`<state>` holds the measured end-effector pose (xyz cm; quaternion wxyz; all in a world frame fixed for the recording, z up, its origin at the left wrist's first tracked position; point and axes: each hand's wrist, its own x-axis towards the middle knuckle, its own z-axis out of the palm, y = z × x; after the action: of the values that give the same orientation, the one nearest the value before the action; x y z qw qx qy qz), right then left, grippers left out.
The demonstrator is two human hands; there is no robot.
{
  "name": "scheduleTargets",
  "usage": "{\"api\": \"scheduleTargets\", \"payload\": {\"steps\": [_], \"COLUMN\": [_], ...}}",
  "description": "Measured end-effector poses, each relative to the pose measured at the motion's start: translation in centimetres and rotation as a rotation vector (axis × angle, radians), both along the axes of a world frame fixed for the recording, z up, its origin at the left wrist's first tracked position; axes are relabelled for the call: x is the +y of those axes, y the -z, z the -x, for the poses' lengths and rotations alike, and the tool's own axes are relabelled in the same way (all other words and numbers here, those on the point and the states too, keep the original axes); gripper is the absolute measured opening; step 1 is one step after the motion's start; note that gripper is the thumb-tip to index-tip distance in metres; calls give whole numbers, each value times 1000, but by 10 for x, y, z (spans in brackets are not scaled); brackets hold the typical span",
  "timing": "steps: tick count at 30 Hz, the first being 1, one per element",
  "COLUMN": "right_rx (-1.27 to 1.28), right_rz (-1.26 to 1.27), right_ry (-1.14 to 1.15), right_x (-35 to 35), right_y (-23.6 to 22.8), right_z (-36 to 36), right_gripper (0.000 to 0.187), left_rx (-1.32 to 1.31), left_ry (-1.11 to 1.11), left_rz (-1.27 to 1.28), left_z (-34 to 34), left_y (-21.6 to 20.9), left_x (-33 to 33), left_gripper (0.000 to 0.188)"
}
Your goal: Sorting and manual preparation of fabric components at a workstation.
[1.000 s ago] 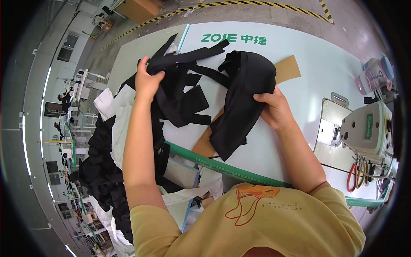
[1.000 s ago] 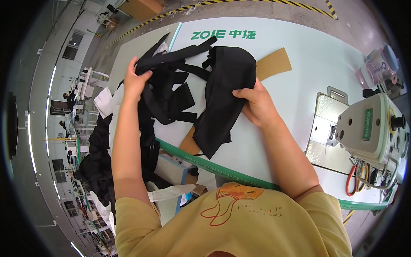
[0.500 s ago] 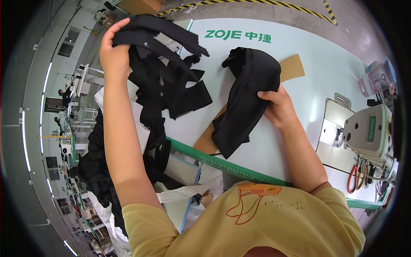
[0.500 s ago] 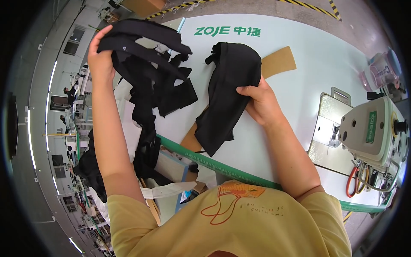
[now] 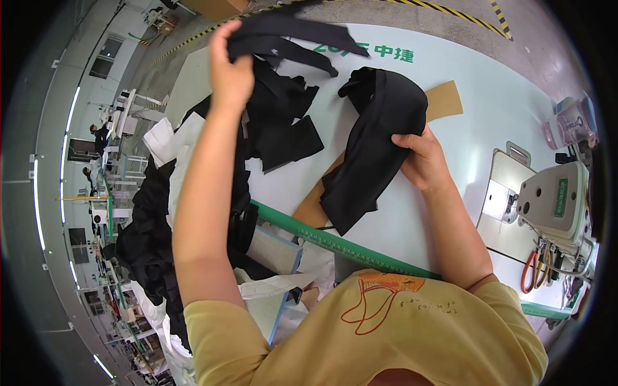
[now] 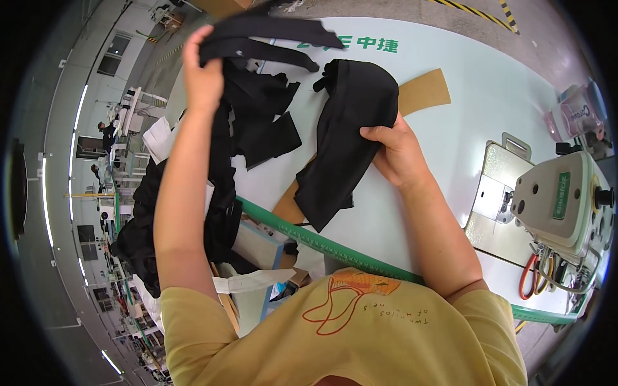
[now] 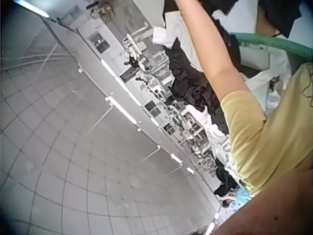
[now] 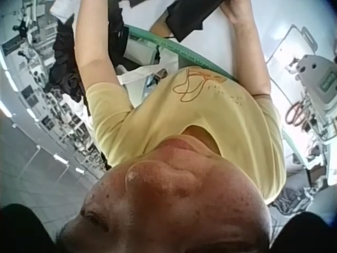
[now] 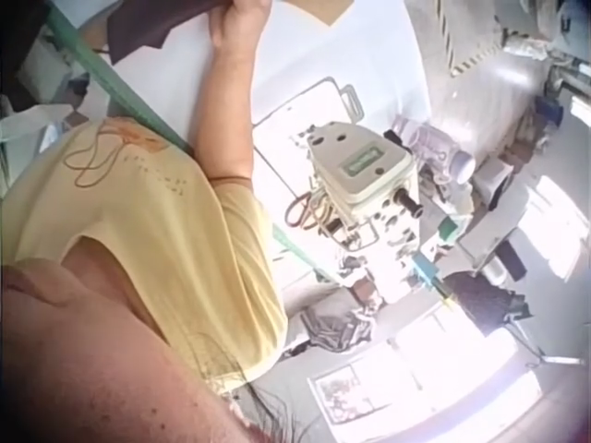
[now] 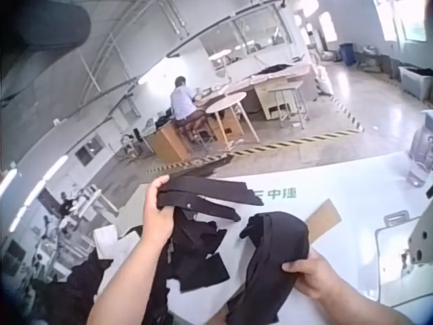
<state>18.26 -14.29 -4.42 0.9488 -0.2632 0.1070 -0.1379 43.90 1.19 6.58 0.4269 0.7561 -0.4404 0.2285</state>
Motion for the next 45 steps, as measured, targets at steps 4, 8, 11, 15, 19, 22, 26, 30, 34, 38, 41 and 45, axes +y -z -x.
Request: {"api": "scheduleTargets", "payload": {"steps": [4,8,11,15,19,22,26,30,34,38,41,45], "right_rx": [2,-20,-42,-36,-142,-374,-459,-408,-384,-350,-343,-352], "right_rz": [3,-10,-29,-20,-90,-261,-363,-323,-340,-308,-310,-307], "right_ry": [-12,-11,-17,-35,-65,-117,-143,-137,-151,-116,-126,-140], "right_x": [1,-2,-5,-3,-1,-12,-15,-13,-11,-14,-14,-9], "right_y": [1,0,2,1,-6,2,7,6,4,7,7,5], "right_z": [0,2,4,1,0,1,0,0,-2,1,1,-1], "right_gripper": [52,53,54,51,46,45,45,44,43,43,43,43], "left_rx": [42,262,255,180,464,395,44,-115,-70,357,11,-227], "left_ry": [73,89,39,160,317,327,5,-246,-317,-304,-120,-366], "left_rz": [-296,-584,-694,-520,-497,-549,-614,-563,-647,-393,-706,-930], "left_z": [13,28,48,92,141,161,158,134,96,95,108,102], "left_y": [68,78,50,24,45,52,69,85,92,51,68,86], "left_x": [0,1,6,18,22,26,56,88,125,113,108,118], "left_gripper": [46,57,78,60,52,36,22,20,12,8,21,14]}}
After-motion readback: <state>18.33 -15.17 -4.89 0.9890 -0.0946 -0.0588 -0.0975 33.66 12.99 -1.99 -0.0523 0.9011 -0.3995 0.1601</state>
